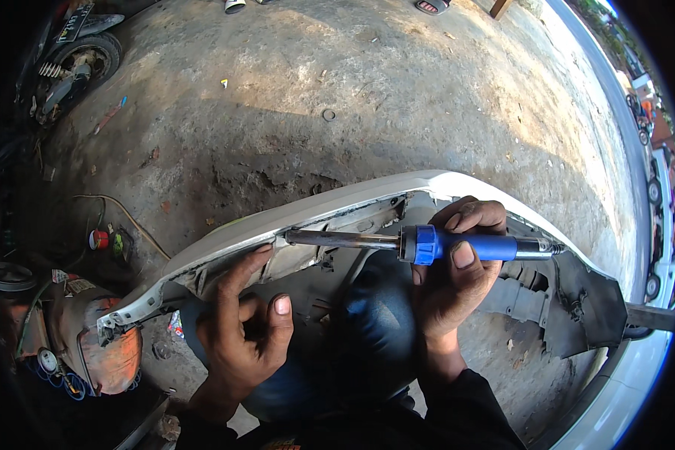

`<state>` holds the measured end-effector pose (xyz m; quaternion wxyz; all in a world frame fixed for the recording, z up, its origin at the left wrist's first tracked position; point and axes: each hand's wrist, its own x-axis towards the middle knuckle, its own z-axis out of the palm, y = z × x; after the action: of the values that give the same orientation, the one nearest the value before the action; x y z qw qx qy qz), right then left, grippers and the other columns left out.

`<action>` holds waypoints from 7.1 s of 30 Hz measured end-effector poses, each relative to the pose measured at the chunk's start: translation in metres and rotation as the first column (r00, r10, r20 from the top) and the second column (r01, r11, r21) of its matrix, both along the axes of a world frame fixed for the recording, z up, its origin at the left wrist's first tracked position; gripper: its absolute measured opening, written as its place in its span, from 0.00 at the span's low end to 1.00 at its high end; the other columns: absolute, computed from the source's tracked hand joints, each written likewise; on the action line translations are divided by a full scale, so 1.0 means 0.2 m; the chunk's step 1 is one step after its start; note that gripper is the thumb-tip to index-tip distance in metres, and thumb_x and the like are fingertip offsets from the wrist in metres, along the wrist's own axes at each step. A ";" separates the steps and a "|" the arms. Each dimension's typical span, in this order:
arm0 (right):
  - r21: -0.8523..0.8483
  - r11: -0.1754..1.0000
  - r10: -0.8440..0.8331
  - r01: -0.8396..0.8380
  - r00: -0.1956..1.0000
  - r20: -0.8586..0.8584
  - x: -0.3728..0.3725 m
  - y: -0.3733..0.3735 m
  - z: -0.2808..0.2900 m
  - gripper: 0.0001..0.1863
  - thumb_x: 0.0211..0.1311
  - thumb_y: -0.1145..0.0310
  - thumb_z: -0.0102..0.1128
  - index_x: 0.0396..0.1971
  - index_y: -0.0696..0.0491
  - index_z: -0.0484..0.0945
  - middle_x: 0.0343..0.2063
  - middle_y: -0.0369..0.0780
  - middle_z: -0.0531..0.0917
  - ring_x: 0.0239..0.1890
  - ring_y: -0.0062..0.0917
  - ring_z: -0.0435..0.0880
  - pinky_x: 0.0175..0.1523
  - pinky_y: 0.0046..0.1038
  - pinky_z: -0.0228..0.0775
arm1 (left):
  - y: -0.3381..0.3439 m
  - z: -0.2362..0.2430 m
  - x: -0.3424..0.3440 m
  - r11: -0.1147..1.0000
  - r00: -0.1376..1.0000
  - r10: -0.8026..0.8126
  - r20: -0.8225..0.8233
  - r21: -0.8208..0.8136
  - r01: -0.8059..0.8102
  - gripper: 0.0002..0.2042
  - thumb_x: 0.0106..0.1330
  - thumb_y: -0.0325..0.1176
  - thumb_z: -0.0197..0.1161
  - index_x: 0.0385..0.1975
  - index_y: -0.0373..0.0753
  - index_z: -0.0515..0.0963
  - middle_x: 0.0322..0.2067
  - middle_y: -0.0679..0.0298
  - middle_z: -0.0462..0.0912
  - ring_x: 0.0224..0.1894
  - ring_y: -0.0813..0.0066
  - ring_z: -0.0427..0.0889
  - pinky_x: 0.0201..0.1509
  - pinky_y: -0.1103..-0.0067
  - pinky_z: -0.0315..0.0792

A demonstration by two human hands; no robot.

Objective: Using a soldering iron and pliers to repair a damaged white plastic car bumper.

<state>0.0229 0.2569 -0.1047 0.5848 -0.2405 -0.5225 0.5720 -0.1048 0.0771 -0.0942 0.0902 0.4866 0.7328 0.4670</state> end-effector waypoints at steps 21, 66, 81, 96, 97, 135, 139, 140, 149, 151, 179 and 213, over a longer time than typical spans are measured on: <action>-0.041 0.998 0.049 -0.051 0.998 -0.048 -0.01 -0.02 0.03 0.21 0.56 0.58 0.68 0.36 0.59 0.69 0.31 0.39 0.69 0.28 0.19 0.72 0.14 0.14 0.65 | 0.00 -0.03 -0.01 1.000 0.999 -0.005 -0.036 0.020 0.005 0.21 0.67 0.29 0.60 0.56 0.23 0.69 0.48 0.46 0.82 0.33 0.68 0.88 0.31 0.81 0.79; 0.044 0.998 0.044 -0.044 0.999 0.009 0.00 -0.01 0.01 0.23 0.57 0.56 0.69 0.34 0.59 0.67 0.29 0.41 0.70 0.19 0.17 0.69 0.12 0.14 0.61 | -0.14 0.10 -0.08 0.961 0.770 0.215 -0.600 0.268 -0.059 0.10 0.59 0.36 0.62 0.37 0.42 0.83 0.36 0.60 0.84 0.39 0.76 0.78 0.46 0.72 0.72; 0.051 0.999 0.017 -0.017 1.000 0.001 0.02 -0.01 0.00 0.22 0.57 0.57 0.68 0.35 0.59 0.67 0.28 0.41 0.70 0.17 0.16 0.67 0.13 0.14 0.60 | -0.04 0.16 -0.02 0.906 0.670 0.189 -0.718 -0.136 -0.401 0.15 0.67 0.48 0.55 0.40 0.51 0.86 0.69 0.42 0.58 0.74 0.29 0.39 0.69 0.34 0.34; 0.049 0.998 0.028 -0.029 1.000 0.009 0.01 -0.01 0.00 0.22 0.58 0.58 0.67 0.35 0.59 0.67 0.28 0.41 0.71 0.16 0.15 0.66 0.14 0.14 0.60 | -0.01 0.17 -0.01 0.877 0.714 0.135 -0.687 -0.252 -0.408 0.12 0.64 0.48 0.61 0.43 0.56 0.86 0.70 0.51 0.62 0.73 0.25 0.37 0.67 0.33 0.29; 0.062 0.998 0.017 -0.018 1.000 0.012 0.01 0.00 0.00 0.22 0.58 0.58 0.67 0.36 0.59 0.67 0.28 0.41 0.71 0.16 0.15 0.67 0.13 0.14 0.59 | 0.00 0.17 -0.01 0.882 0.716 0.135 -0.684 -0.247 -0.402 0.12 0.64 0.47 0.61 0.42 0.56 0.86 0.70 0.52 0.62 0.73 0.25 0.38 0.68 0.34 0.29; 0.005 0.995 0.102 -0.102 0.993 -0.054 0.02 -0.02 0.01 0.20 0.58 0.61 0.67 0.37 0.59 0.67 0.30 0.42 0.71 0.16 0.16 0.68 0.13 0.15 0.61 | 0.00 0.15 -0.02 0.891 0.747 0.156 -0.646 -0.234 -0.389 0.11 0.61 0.43 0.63 0.41 0.56 0.87 0.66 0.61 0.71 0.74 0.30 0.43 0.71 0.40 0.22; 0.007 0.995 0.099 -0.099 0.993 -0.062 0.00 -0.03 0.02 0.21 0.57 0.61 0.67 0.37 0.59 0.67 0.30 0.42 0.71 0.17 0.16 0.68 0.13 0.15 0.62 | 0.00 0.17 -0.02 0.891 0.751 0.153 -0.643 -0.239 -0.386 0.11 0.61 0.43 0.63 0.41 0.57 0.87 0.65 0.62 0.72 0.74 0.31 0.43 0.71 0.41 0.22; 0.009 0.995 0.099 -0.099 0.993 -0.063 0.00 -0.03 0.02 0.21 0.57 0.61 0.67 0.37 0.59 0.67 0.30 0.42 0.71 0.17 0.16 0.68 0.13 0.15 0.62 | -0.01 0.17 -0.01 0.890 0.749 0.153 -0.644 -0.239 -0.387 0.11 0.61 0.43 0.63 0.41 0.57 0.87 0.65 0.62 0.72 0.74 0.31 0.43 0.71 0.41 0.22; 0.025 0.998 0.065 -0.064 0.997 -0.051 0.00 -0.02 0.00 0.21 0.58 0.61 0.67 0.36 0.60 0.67 0.29 0.42 0.70 0.18 0.16 0.68 0.13 0.14 0.62 | 0.00 0.16 -0.02 0.887 0.750 0.146 -0.645 -0.251 -0.388 0.12 0.62 0.44 0.62 0.43 0.59 0.86 0.64 0.64 0.74 0.74 0.33 0.47 0.72 0.43 0.24; 0.020 0.997 0.078 -0.077 0.996 -0.048 0.00 -0.02 0.01 0.21 0.58 0.60 0.67 0.37 0.59 0.66 0.28 0.42 0.70 0.17 0.16 0.67 0.13 0.14 0.62 | 0.00 0.16 -0.02 0.888 0.752 0.149 -0.643 -0.248 -0.388 0.12 0.63 0.44 0.62 0.44 0.59 0.86 0.63 0.64 0.74 0.74 0.34 0.48 0.72 0.44 0.24; 0.168 0.983 -0.107 0.072 0.972 0.211 0.09 -0.12 0.03 0.31 0.55 0.43 0.70 0.35 0.55 0.65 0.29 0.42 0.72 0.24 0.24 0.78 0.27 0.24 0.78 | -0.01 0.16 -0.01 0.906 0.789 0.167 -0.592 -0.223 -0.359 0.09 0.62 0.41 0.66 0.40 0.54 0.86 0.52 0.73 0.82 0.64 0.59 0.66 0.72 0.53 0.38; 0.346 0.920 -0.267 0.185 0.941 0.208 0.09 -0.13 0.01 0.34 0.52 0.40 0.72 0.34 0.55 0.66 0.26 0.41 0.74 0.22 0.25 0.79 0.28 0.24 0.78 | 0.01 0.12 -0.02 0.892 0.722 0.193 -0.664 -0.187 -0.411 0.27 0.64 0.60 0.57 0.49 0.43 0.81 0.48 0.71 0.82 0.53 0.65 0.72 0.62 0.61 0.53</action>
<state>0.0400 0.2318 -0.1037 0.6078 -0.2715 -0.6468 0.3723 -0.1093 0.0784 -0.0697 -0.1603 0.4649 0.8560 0.1594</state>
